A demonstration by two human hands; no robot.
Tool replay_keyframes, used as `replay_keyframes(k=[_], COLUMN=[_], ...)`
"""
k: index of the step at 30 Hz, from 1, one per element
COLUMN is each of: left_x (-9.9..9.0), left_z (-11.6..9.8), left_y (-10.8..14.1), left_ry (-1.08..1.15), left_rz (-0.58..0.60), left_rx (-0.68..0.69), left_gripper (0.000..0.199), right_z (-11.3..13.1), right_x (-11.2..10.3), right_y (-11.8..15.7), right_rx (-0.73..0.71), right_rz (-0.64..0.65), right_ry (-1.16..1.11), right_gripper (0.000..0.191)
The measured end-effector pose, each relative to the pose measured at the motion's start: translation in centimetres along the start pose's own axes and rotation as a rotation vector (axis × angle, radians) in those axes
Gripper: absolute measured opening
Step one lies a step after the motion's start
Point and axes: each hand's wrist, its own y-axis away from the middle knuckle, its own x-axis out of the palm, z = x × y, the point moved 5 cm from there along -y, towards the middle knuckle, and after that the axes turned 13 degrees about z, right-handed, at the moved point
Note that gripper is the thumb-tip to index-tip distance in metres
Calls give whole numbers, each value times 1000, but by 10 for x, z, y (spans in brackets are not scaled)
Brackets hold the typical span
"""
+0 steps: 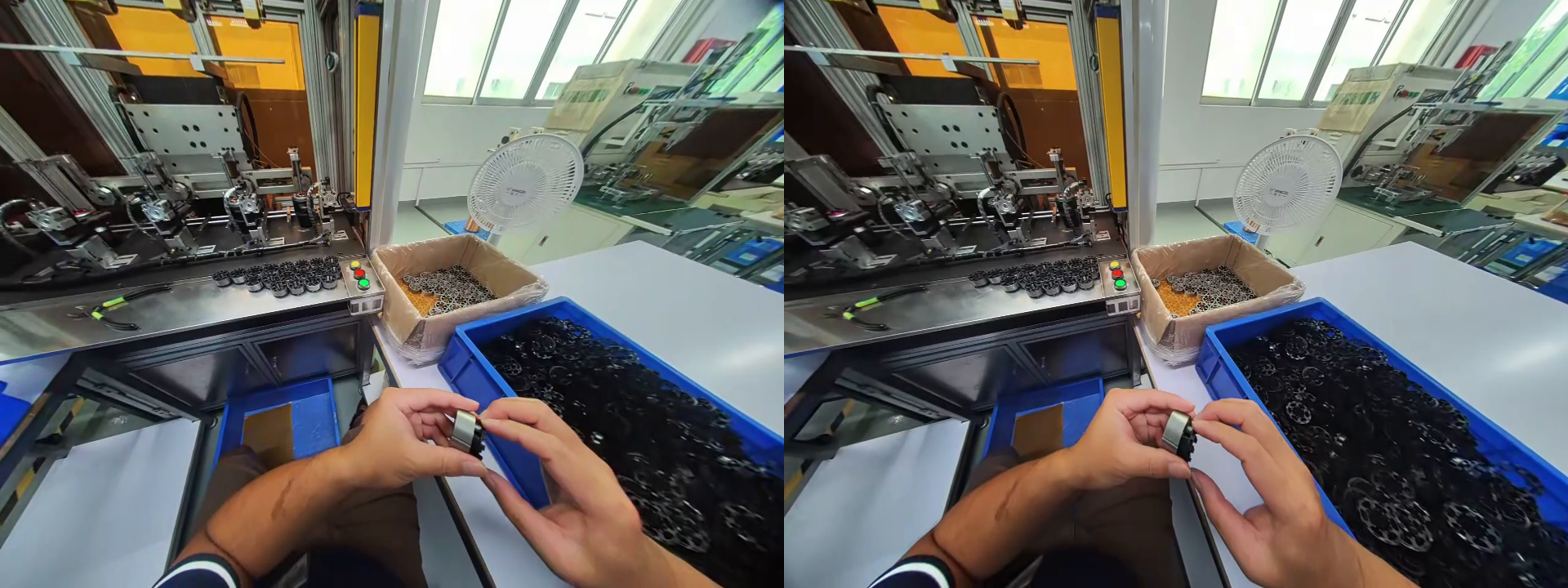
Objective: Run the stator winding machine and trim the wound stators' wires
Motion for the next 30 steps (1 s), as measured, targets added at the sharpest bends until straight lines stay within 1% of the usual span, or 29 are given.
replay_keyframes(k=[3, 5, 10, 15, 19, 25, 27, 30], left_x=[-4, -4, -4, -5, -6, -10, -13, -15], left_z=[-2, -3, -3, -3, -1, 1, 2, 3], left_y=[3, 3, 1, 0, -1, -1, 1, 2], left_ry=[-25, -18, 60, 112, 120, 50, 7, -56], left_rz=[-26, -24, -12, -5, 4, 9, 0, 5], left_rx=[15, 23, 0, 3, -1, -47, -81, -111], left_gripper=[72, 69, 72, 72, 70, 60, 60, 63], right_z=[1, 2, 4, 1, 3, -1, -1, 5], right_x=[2, 3, 4, 4, 4, 4, 4, 5], right_y=[0, 1, 6, 5, 4, 8, 6, 2], right_rx=[-19, -32, -88, -69, -87, -131, -152, -184], right_rz=[2, -1, 5, 5, -13, 8, 14, -19], right_ry=[59, 75, 113, 59, 96, 162, 172, 172], right_gripper=[42, 41, 49, 48, 48, 52, 49, 39])
